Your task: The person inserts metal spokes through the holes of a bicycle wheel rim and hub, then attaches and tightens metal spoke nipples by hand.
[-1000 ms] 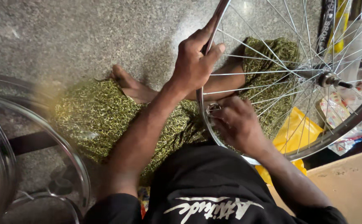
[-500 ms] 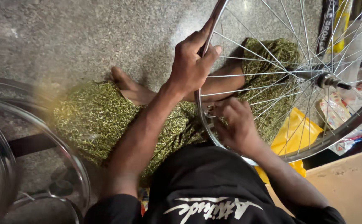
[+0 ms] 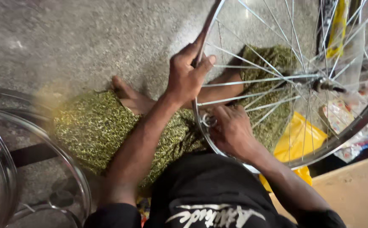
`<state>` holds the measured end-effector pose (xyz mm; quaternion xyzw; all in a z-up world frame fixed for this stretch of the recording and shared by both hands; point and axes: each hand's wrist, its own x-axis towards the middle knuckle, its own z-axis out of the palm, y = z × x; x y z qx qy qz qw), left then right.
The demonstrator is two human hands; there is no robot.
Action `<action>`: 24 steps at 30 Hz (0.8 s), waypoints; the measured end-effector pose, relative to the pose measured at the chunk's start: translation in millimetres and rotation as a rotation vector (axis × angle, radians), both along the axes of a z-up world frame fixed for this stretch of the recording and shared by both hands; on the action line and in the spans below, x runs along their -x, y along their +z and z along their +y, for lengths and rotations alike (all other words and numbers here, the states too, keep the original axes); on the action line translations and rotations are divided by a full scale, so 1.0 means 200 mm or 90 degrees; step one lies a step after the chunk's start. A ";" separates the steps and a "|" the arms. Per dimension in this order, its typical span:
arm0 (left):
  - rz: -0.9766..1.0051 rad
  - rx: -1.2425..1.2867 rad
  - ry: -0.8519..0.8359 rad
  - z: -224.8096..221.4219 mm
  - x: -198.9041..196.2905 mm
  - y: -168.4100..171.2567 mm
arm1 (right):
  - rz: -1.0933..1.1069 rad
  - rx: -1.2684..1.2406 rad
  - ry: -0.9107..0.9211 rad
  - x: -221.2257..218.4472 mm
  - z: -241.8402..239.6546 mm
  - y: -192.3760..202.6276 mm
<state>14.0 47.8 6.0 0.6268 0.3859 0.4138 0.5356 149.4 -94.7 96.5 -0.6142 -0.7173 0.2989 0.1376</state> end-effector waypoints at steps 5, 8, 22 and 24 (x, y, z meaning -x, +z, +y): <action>0.025 0.005 -0.021 -0.02 -0.01 -0.01 | 0.044 -0.211 0.057 -0.01 -0.06 0.02; 0.037 0.041 -0.011 0.02 -0.01 0.00 | 0.027 -0.185 0.151 -0.08 -0.01 0.06; 0.006 0.023 -0.060 0.06 0.02 0.01 | -0.064 0.059 0.055 -0.06 0.10 0.08; 0.004 0.021 -0.065 0.08 0.00 0.01 | 0.099 0.011 0.043 -0.06 0.08 0.15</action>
